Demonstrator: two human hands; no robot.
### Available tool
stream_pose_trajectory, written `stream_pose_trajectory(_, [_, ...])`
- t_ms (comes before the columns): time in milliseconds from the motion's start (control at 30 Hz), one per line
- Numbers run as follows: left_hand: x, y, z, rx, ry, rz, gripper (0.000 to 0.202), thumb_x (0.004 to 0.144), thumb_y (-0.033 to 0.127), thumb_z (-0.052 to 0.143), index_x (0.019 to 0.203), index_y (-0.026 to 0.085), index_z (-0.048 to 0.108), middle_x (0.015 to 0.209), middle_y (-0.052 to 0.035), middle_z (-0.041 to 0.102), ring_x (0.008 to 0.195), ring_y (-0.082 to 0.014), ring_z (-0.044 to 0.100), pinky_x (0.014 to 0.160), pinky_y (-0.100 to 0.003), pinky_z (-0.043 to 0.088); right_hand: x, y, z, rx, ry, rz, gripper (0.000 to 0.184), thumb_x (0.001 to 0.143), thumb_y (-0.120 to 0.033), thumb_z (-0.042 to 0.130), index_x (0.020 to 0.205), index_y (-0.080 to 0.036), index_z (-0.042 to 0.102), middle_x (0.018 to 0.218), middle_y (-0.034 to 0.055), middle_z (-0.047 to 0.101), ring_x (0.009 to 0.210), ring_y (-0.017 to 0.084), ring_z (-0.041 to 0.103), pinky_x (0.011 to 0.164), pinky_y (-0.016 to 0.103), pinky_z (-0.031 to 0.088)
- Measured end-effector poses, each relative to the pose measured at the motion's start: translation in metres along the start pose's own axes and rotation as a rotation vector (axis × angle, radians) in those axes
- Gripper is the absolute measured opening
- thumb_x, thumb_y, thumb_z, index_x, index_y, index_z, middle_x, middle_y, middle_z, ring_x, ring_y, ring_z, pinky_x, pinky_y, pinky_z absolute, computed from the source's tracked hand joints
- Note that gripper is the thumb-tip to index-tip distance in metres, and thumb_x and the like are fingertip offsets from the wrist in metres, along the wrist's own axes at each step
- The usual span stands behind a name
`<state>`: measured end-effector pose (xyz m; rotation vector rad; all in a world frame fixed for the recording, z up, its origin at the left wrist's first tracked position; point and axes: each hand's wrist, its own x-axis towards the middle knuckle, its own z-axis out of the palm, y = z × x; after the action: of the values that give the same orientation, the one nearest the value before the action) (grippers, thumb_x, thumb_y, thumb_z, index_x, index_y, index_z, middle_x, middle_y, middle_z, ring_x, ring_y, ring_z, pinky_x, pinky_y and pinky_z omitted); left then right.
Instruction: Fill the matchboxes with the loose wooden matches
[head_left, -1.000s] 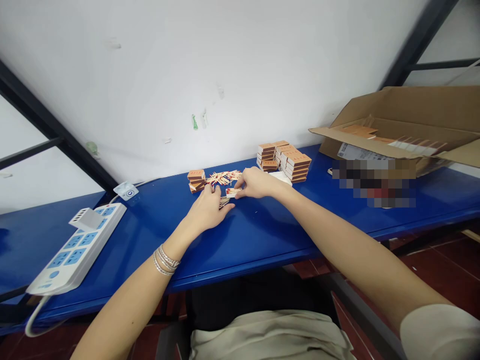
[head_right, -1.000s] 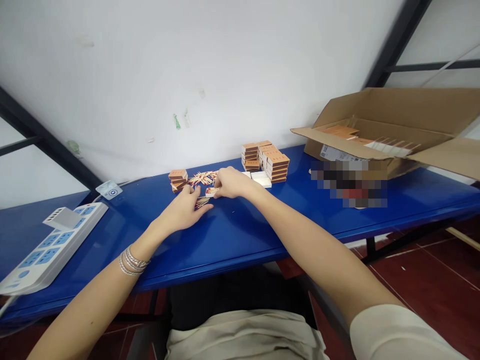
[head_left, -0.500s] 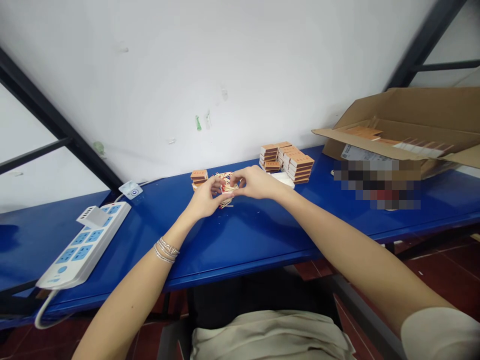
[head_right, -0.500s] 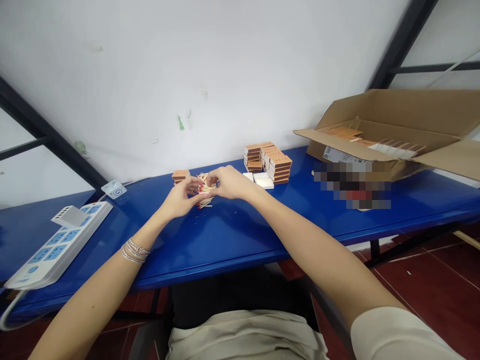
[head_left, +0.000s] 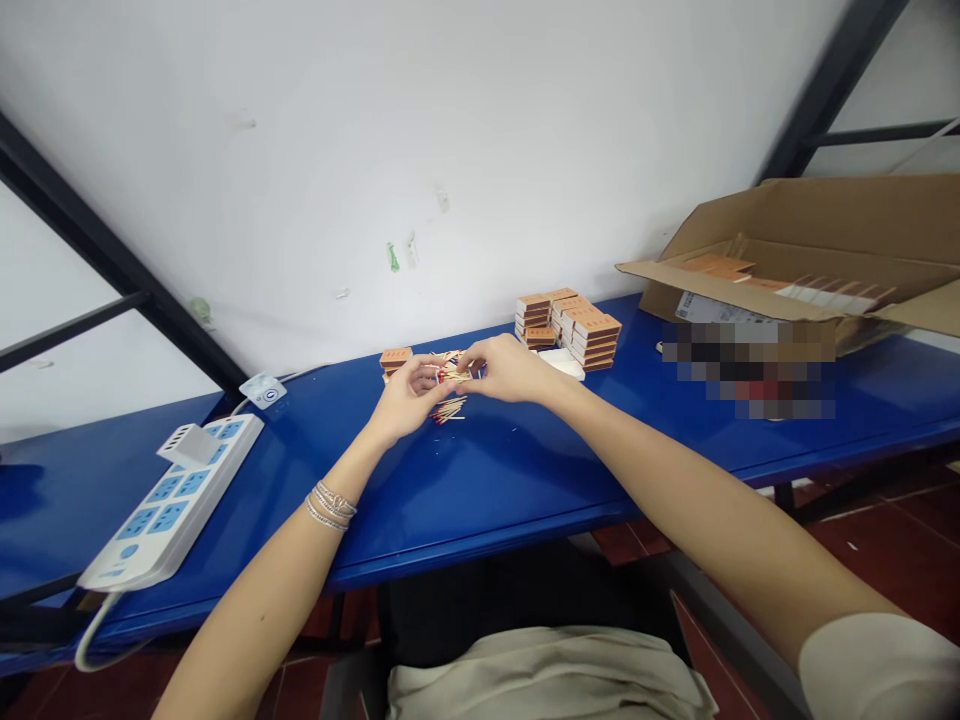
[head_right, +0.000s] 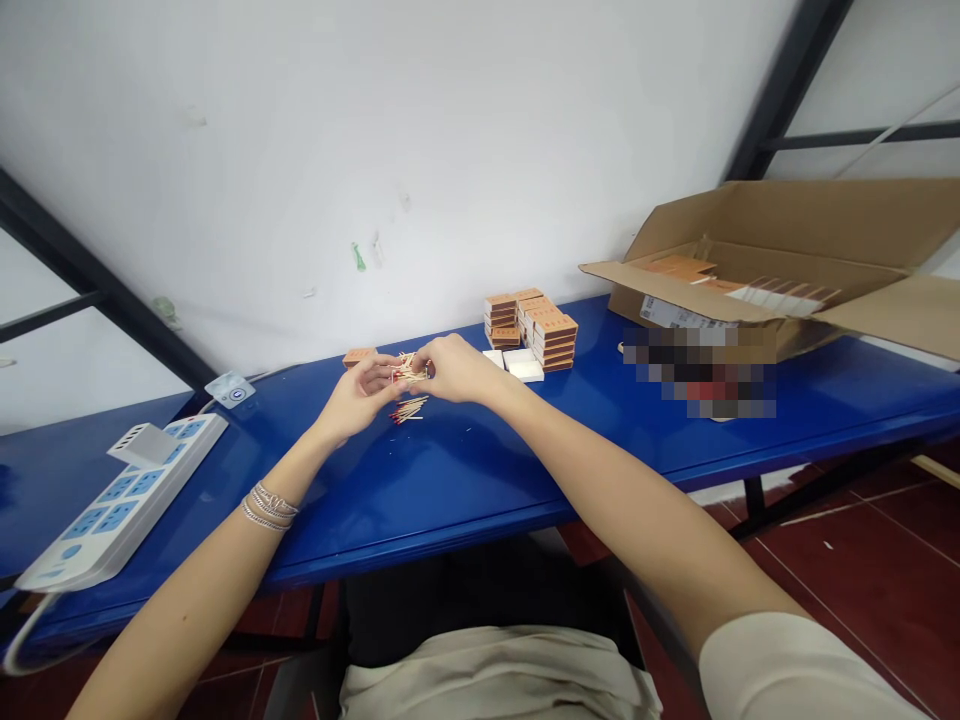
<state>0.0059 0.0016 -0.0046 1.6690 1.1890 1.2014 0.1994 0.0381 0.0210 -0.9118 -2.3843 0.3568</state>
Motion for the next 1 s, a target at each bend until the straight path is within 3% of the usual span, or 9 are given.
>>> stream_pose_trajectory(167, [-0.002,0.008,0.005,-0.207,0.077,-0.142,0.038,0.073,0.034,0.075,0.100,0.013,0.060,0.098,-0.0079,0.069,0.079,-0.0145,0.066,0.073,-0.030,0.055,-0.001,-0.003,0.000,0.083,0.016,0.022,0.034,0.072,-0.033,0.076,0.100,-0.016,0.073,0.095,0.0076,0.075,0.084,0.018,0.068,0.074,0.027,0.047])
stream_pose_trajectory(400, [-0.003,0.017,0.007,-0.290,0.114,-0.272,0.020,0.079,0.025,0.071,0.090,0.011,0.063,0.084,-0.0061,0.068,0.066,-0.0123,0.067,0.059,-0.025,0.057,0.000,-0.004,0.003,0.142,0.025,0.029,0.035,0.071,-0.037,0.077,0.099,-0.016,0.073,0.098,0.0067,0.075,0.083,0.018,0.068,0.073,0.026,0.048])
stream_pose_trajectory(600, [-0.005,0.024,0.009,-0.323,0.100,-0.332,0.021,0.083,0.027,0.068,0.093,0.009,0.065,0.080,-0.0084,0.070,0.065,-0.0144,0.069,0.063,-0.027,0.059,0.000,-0.006,0.003,0.130,0.010,0.031,0.031,0.072,-0.030,0.075,0.100,-0.015,0.073,0.098,0.0066,0.075,0.083,0.018,0.069,0.074,0.026,0.048])
stream_pose_trajectory(1000, [-0.004,0.020,0.005,-0.356,0.081,-0.290,0.018,0.080,0.018,0.066,0.093,0.006,0.070,0.097,-0.0142,0.072,0.078,-0.0180,0.071,0.071,-0.028,0.059,-0.002,-0.004,0.001,0.130,0.004,-0.062,0.032,0.081,-0.034,0.067,0.112,-0.026,0.073,0.104,0.0054,0.074,0.083,0.017,0.066,0.074,0.027,0.047])
